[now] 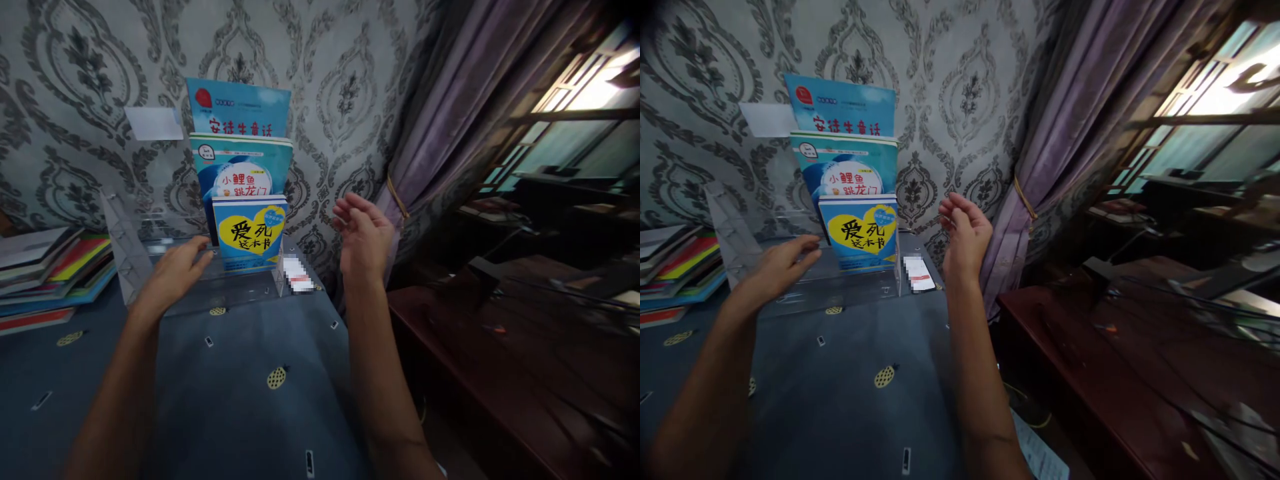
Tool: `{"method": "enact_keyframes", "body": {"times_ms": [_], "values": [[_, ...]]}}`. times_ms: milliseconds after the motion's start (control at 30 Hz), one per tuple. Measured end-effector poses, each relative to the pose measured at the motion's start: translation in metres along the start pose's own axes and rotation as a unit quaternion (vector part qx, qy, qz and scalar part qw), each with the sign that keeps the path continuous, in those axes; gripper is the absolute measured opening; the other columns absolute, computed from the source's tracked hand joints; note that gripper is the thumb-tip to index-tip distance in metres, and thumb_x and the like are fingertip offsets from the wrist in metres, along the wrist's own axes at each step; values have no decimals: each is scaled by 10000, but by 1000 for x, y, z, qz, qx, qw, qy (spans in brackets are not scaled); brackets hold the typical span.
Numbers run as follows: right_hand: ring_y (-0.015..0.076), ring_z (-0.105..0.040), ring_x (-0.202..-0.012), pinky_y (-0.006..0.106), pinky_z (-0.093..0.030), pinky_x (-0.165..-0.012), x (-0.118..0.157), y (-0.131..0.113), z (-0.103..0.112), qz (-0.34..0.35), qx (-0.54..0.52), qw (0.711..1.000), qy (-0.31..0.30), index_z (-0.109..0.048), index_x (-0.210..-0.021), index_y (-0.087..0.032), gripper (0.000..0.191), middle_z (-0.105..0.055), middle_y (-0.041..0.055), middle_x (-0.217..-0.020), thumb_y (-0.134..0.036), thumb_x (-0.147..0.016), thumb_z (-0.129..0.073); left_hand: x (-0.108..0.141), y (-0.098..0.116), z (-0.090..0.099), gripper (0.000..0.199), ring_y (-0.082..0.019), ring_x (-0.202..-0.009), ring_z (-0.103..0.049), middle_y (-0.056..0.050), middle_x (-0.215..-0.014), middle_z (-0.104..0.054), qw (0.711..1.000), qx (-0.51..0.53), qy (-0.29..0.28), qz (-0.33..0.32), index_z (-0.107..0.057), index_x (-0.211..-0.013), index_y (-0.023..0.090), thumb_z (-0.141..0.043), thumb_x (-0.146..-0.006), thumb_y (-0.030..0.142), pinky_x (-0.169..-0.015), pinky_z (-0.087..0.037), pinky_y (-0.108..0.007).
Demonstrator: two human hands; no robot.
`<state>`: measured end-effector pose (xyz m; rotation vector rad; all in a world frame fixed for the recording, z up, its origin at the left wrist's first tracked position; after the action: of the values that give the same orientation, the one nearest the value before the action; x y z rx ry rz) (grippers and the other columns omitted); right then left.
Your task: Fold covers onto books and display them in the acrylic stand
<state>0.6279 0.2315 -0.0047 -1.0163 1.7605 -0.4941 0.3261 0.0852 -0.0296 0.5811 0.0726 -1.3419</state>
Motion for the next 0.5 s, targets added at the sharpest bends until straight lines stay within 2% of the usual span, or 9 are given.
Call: {"method": "enact_keyframes", "body": {"times_ms": [100, 233, 367, 467, 500], "values": [[138, -716, -850, 278, -572, -737, 6, -32, 1, 59, 7, 998, -9, -711, -1001, -202, 184, -734, 12, -944, -239, -853, -608, 7, 3, 18, 513, -318, -1115, -688, -107, -1189, -746, 1000, 6, 14, -4, -634, -1247, 196, -425, -878, 486, -979, -523, -455], [121, -698, -764, 260, -554, -680, 20, -61, -6, 122, 9, 993, 1, -721, -965, -204, 160, -730, 1, -890, -205, -878, -587, 19, 6, 40, 582, -323, -1066, -702, -102, -1150, -751, 998, 21, 52, -2, -642, -1246, 209, -393, -868, 574, -931, -540, -477], [116, -670, -658, 256, -535, -616, 31, -78, -13, 159, 2, 987, 21, -733, -924, -192, 152, -726, 0, -832, -167, -873, -591, 27, 0, 64, 586, -327, -1022, -719, -73, -1087, -767, 991, 11, 129, 33, -692, -1144, 250, -408, -795, 624, -905, -558, -483], [116, -662, -613, 256, -530, -587, 38, -86, -18, 178, 5, 984, 24, -744, -902, -198, 163, -722, -5, -805, -145, -868, -593, 32, -7, 81, 560, -320, -864, -735, -48, -937, -769, 979, 21, 186, 77, -729, -1067, 263, -460, -733, 623, -849, -584, -506], [113, -658, -595, 252, -526, -574, 40, -88, -19, 184, 4, 983, 27, -746, -890, -197, 161, -722, -8, -795, -141, -865, -598, 35, -9, 86, 535, -309, -816, -734, -38, -885, -764, 970, 39, 221, 92, -741, -1048, 268, -494, -719, 609, -829, -593, -510]]}}
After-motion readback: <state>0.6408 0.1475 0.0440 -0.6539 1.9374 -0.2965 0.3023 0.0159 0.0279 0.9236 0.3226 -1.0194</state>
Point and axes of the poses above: each hand's wrist, its own x-axis away from the middle knuckle, its own z-axis out of the back of the hand, y = z × x, the point moved 4 cm from there along -x, towards the middle knuckle
